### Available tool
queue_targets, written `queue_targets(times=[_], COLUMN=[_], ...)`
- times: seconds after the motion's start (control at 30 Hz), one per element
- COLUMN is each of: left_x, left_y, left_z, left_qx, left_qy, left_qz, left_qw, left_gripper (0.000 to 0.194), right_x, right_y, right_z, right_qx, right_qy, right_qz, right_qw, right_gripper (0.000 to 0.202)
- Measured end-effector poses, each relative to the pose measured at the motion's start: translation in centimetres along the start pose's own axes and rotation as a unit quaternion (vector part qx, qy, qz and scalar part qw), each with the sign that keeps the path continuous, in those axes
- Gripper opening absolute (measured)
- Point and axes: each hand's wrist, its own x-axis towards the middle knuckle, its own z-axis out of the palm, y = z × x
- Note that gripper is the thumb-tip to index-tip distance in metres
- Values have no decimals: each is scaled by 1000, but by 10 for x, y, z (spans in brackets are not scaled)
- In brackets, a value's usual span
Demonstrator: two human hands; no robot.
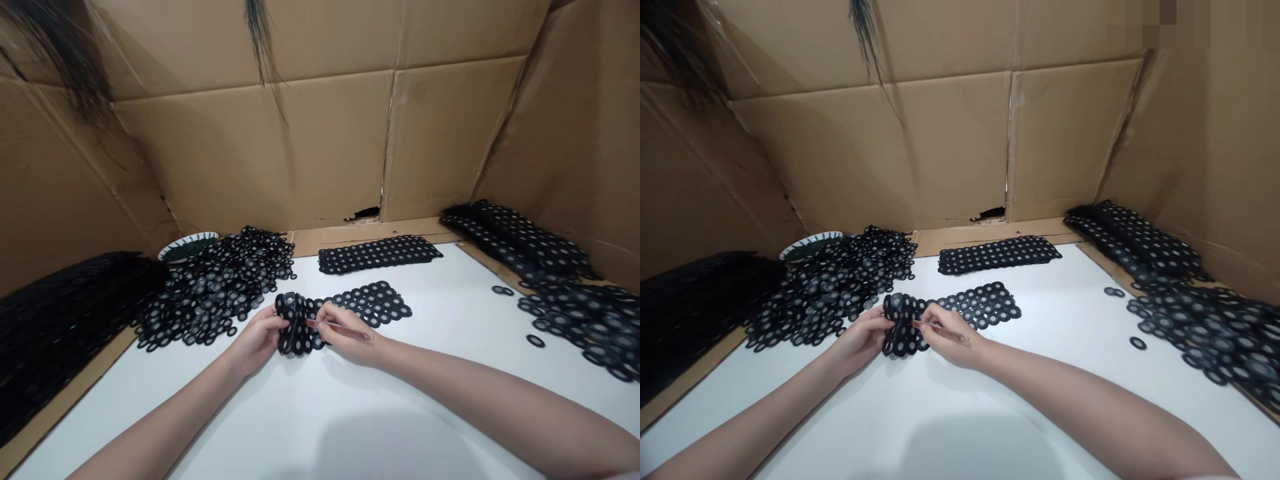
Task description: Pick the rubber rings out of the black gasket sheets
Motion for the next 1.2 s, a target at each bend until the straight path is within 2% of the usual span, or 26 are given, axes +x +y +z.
queue_targets(times=[0.23, 0.6, 0.77, 0.9, 1.0, 1.1, 1.2], left_x=[-1, 1, 1, -3, -6, -8, -7], left_y=[0, 1, 3, 12, 17, 16, 8], left_z=[0, -2, -7, -10, -7, -4, 1], left_qx=[21, -20, -10, 38, 94, 113, 103], left_qy=[11, 0, 6, 32, -9, -71, -95], left_qz=[-32, -42, 28, 88, 77, 51, 50], left_qw=[999, 999, 1000, 995, 993, 990, 989], left_gripper=[23, 22, 24, 14, 15, 17, 17], right_x=[0, -1, -1, -1, -3, -6, -8], right_y=[1, -4, -1, 1, -1, -2, -3], right_z=[2, -2, -1, 0, 0, 1, 2], right_qx=[-2, -51, -49, -65, -72, -23, 45], right_qy=[-21, -77, -72, -60, -52, -37, -27], right_qz=[6, -61, -59, -70, -76, -58, -46], right_qw=[1000, 994, 994, 994, 993, 997, 998], right_gripper=[16, 20, 19, 18, 17, 11, 23])
